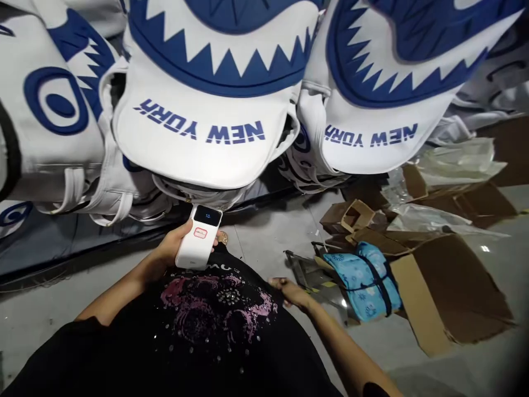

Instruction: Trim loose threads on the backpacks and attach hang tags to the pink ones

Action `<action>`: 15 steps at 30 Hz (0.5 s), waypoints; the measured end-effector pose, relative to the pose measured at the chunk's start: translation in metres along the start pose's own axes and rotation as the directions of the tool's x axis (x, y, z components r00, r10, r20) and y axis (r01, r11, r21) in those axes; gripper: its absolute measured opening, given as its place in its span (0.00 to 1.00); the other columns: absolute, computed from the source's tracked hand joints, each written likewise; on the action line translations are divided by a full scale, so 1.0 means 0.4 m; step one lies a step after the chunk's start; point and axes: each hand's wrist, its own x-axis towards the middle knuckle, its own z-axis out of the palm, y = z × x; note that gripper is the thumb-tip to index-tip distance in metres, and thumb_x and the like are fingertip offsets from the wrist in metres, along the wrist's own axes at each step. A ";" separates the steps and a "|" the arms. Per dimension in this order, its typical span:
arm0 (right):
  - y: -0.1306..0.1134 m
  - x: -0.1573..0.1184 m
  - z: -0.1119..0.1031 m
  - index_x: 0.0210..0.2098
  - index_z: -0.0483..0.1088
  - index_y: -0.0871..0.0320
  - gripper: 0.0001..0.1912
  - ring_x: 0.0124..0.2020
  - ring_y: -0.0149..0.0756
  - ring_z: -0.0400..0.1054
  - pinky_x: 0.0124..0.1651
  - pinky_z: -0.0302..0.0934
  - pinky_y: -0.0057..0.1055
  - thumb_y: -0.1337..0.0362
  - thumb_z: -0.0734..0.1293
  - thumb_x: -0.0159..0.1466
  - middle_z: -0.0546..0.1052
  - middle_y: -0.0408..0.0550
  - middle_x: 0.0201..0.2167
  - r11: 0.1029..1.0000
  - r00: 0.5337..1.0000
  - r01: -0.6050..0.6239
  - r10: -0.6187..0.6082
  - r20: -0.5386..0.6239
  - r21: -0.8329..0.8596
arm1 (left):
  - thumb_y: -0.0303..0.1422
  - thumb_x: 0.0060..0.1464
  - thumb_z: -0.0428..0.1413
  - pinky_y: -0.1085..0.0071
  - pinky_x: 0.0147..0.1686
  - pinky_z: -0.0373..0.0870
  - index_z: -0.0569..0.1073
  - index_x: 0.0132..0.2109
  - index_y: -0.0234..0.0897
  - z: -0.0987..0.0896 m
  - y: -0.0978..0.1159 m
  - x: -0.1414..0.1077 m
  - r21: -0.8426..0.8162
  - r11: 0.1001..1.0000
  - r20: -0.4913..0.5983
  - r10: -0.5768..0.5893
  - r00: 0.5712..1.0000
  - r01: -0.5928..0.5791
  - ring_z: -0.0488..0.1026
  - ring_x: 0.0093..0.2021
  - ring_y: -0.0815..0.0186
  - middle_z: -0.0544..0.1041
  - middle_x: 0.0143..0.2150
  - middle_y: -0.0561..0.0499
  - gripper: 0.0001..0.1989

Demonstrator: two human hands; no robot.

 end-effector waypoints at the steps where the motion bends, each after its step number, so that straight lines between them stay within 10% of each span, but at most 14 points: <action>1: 0.018 -0.005 -0.040 0.31 0.72 0.55 0.22 0.15 0.26 0.54 0.18 0.50 0.26 0.42 0.67 0.63 0.65 0.40 0.18 0.998 0.998 -0.060 0.060 0.018 0.001 | 0.51 0.58 0.59 0.65 0.45 0.77 0.79 0.52 0.28 0.008 -0.010 0.014 -0.001 1.000 -0.004 -0.007 1.000 0.007 0.80 0.44 0.56 0.81 0.52 0.36 0.29; 4: 0.028 -0.045 -0.193 0.24 0.70 0.55 0.26 0.13 0.25 0.46 0.18 0.40 0.28 0.38 0.72 0.50 0.60 0.38 0.13 0.970 0.972 -0.234 0.234 -0.017 -0.063 | 0.50 0.57 0.61 0.65 0.45 0.78 0.78 0.54 0.29 0.024 -0.031 0.048 -0.011 1.000 0.023 -0.020 1.000 0.020 0.80 0.44 0.56 0.81 0.51 0.37 0.28; 8: -0.070 -0.143 -0.346 0.26 0.70 0.54 0.28 0.16 0.26 0.44 0.20 0.38 0.29 0.36 0.73 0.45 0.55 0.36 0.14 0.975 0.915 -0.220 0.202 -0.348 -0.014 | 0.50 0.58 0.59 0.64 0.46 0.77 0.75 0.59 0.29 0.033 -0.041 0.096 -0.042 0.996 0.089 -0.079 0.993 0.083 0.79 0.48 0.53 0.75 0.60 0.34 0.31; 11: -0.162 -0.186 -0.299 0.28 0.67 0.54 0.27 0.18 0.26 0.47 0.21 0.41 0.28 0.36 0.72 0.52 0.58 0.36 0.17 0.997 0.887 0.029 0.004 -0.462 0.065 | 0.51 0.57 0.58 0.61 0.46 0.77 0.71 0.62 0.30 0.044 -0.060 0.156 -0.073 0.977 0.190 -0.182 0.965 0.198 0.78 0.53 0.48 0.67 0.68 0.34 0.35; 15: -0.187 -0.148 -0.088 0.31 0.67 0.57 0.28 0.18 0.25 0.52 0.22 0.44 0.25 0.37 0.71 0.54 0.63 0.36 0.17 0.994 0.947 0.103 -0.086 -0.311 0.041 | 0.50 0.59 0.56 0.62 0.44 0.77 0.70 0.62 0.30 0.086 -0.110 0.240 -0.053 0.933 0.330 -0.320 0.888 0.356 0.78 0.53 0.46 0.73 0.63 0.35 0.33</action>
